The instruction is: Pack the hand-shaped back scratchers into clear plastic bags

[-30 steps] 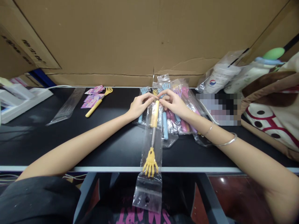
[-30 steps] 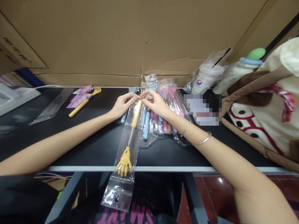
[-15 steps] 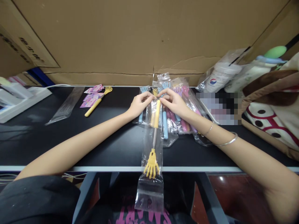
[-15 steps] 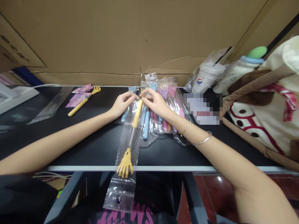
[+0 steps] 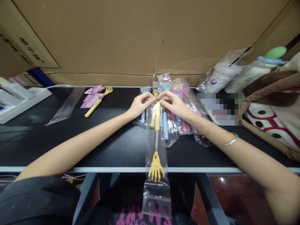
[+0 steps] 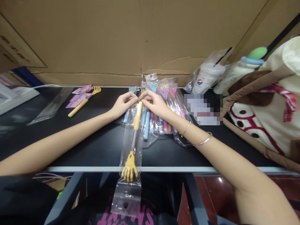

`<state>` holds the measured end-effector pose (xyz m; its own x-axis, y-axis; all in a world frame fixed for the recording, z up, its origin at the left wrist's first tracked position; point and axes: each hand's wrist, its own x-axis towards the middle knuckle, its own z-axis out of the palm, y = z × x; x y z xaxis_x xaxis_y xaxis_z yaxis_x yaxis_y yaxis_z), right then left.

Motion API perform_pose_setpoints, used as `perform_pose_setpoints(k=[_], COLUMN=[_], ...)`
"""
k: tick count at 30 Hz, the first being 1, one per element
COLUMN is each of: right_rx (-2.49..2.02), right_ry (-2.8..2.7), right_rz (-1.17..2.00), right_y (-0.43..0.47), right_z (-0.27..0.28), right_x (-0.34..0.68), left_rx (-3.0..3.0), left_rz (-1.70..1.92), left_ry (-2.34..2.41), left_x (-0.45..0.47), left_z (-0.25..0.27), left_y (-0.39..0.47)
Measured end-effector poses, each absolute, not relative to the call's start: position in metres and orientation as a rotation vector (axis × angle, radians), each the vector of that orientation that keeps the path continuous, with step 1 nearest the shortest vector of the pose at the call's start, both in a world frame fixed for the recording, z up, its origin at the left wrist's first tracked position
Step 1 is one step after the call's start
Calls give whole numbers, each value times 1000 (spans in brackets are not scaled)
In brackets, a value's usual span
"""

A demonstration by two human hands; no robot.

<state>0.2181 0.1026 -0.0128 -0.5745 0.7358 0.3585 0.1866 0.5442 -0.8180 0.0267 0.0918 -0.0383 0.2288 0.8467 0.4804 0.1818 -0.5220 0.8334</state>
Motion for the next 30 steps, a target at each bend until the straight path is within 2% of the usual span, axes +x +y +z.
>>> perform_pose_setpoints(k=[11,20,30], right_rx=[-721,-764,-814], right_ry=[-2129,-2101,-2109], right_rz=[899,741,784], right_y=[98,99,94], right_z=[-9,-10,-9], right_x=[216,216,213], left_rx=[1876,2028,2074], left_rz=[1456,1383,1359], left_ry=[1026,1107,1111], left_x=[28,29,30], left_z=[-35,-35,-35], left_y=[88,83,83])
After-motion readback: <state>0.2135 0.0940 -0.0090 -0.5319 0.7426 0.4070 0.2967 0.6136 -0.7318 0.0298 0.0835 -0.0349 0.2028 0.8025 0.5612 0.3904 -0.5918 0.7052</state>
